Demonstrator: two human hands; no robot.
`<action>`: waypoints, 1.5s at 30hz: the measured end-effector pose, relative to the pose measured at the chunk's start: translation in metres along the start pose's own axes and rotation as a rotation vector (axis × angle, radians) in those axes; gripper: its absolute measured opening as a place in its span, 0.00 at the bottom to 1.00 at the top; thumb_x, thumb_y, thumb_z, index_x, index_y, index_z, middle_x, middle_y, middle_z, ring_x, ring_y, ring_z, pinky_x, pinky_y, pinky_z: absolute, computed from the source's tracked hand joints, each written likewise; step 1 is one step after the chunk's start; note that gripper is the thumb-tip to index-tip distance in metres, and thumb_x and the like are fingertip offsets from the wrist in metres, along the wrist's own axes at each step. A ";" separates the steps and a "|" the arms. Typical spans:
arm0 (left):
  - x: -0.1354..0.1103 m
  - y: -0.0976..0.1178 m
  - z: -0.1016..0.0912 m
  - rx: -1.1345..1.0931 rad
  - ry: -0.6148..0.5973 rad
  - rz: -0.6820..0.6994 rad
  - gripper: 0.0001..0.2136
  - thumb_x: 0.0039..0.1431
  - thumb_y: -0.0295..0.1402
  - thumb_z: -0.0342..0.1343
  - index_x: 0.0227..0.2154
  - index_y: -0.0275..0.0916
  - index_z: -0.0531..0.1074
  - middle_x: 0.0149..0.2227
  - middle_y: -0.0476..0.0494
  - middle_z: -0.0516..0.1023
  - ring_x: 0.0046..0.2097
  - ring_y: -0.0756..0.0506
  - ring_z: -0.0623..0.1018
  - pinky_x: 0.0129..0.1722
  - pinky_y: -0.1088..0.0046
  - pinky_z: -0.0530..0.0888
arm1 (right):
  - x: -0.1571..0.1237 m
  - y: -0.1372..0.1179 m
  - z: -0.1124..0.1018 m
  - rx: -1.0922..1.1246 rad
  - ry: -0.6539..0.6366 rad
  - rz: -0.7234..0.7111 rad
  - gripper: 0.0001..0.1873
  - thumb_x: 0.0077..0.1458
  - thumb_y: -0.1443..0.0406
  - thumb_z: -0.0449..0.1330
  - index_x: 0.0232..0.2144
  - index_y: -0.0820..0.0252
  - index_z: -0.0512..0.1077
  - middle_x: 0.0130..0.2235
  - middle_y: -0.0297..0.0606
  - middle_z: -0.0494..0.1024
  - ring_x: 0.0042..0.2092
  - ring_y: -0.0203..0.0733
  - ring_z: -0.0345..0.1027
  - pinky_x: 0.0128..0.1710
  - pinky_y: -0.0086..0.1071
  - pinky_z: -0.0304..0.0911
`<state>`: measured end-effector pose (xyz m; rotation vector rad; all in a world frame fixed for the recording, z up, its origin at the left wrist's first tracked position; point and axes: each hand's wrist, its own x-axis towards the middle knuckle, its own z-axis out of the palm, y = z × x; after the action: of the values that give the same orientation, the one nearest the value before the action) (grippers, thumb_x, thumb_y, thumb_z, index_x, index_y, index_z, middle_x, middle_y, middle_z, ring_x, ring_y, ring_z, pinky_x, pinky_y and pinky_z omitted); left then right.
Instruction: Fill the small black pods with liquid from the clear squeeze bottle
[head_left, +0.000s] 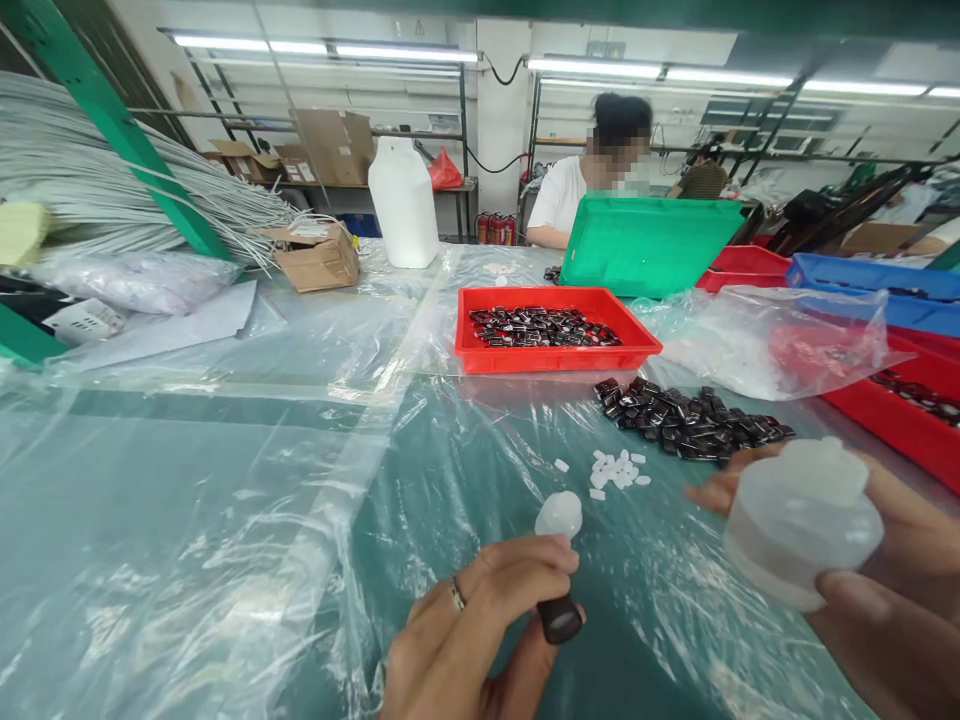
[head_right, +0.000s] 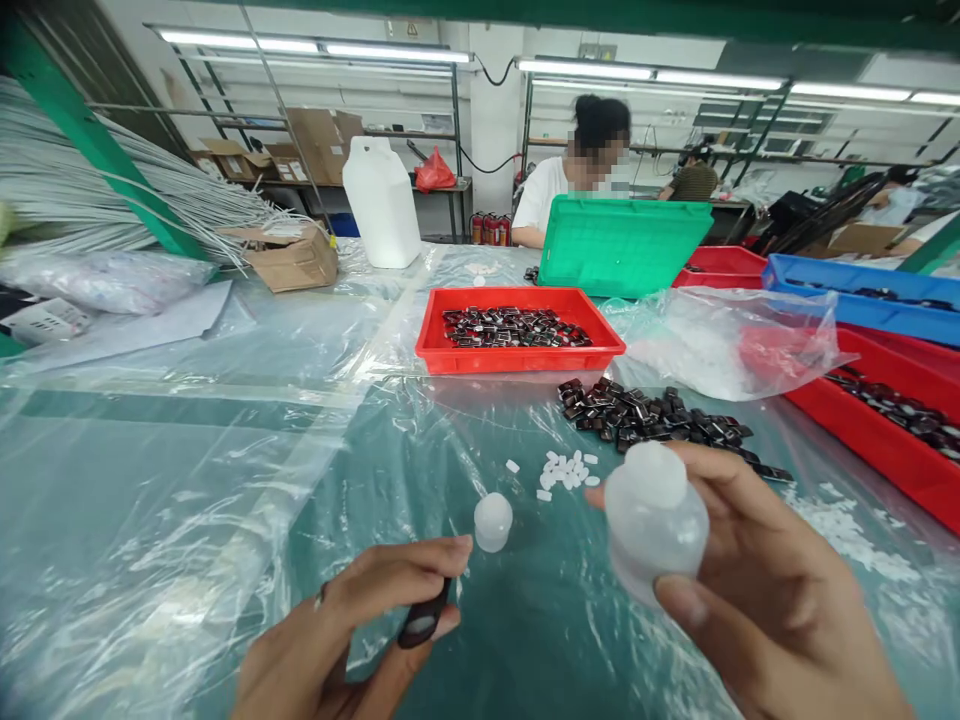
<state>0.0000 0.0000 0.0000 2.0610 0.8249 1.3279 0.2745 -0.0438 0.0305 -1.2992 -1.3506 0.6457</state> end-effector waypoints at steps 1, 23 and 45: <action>0.001 -0.002 -0.001 -0.015 -0.022 0.029 0.18 0.62 0.15 0.56 0.48 0.44 0.70 0.47 0.50 0.83 0.50 0.51 0.83 0.48 0.81 0.77 | -0.001 -0.001 -0.002 -0.005 0.004 -0.013 0.22 0.61 0.51 0.67 0.55 0.44 0.72 0.48 0.44 0.78 0.42 0.51 0.78 0.36 0.30 0.77; 0.018 -0.003 -0.004 -0.028 -0.087 -0.005 0.03 0.65 0.32 0.62 0.40 0.44 0.78 0.37 0.47 0.81 0.37 0.45 0.81 0.36 0.73 0.79 | -0.016 0.026 0.002 -0.317 -0.161 -0.031 0.16 0.73 0.56 0.59 0.54 0.60 0.70 0.51 0.43 0.72 0.48 0.46 0.71 0.50 0.44 0.71; 0.010 0.001 -0.006 -0.159 -0.080 0.156 0.15 0.67 0.21 0.55 0.53 0.43 0.72 0.41 0.43 0.77 0.37 0.47 0.79 0.36 0.74 0.77 | 0.000 -0.069 0.065 -0.196 -0.335 -0.323 0.08 0.71 0.69 0.59 0.47 0.48 0.73 0.42 0.30 0.75 0.42 0.37 0.71 0.41 0.30 0.66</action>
<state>-0.0020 0.0074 0.0088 2.0714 0.5151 1.3374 0.1922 -0.0426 0.0769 -1.1193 -1.8916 0.5296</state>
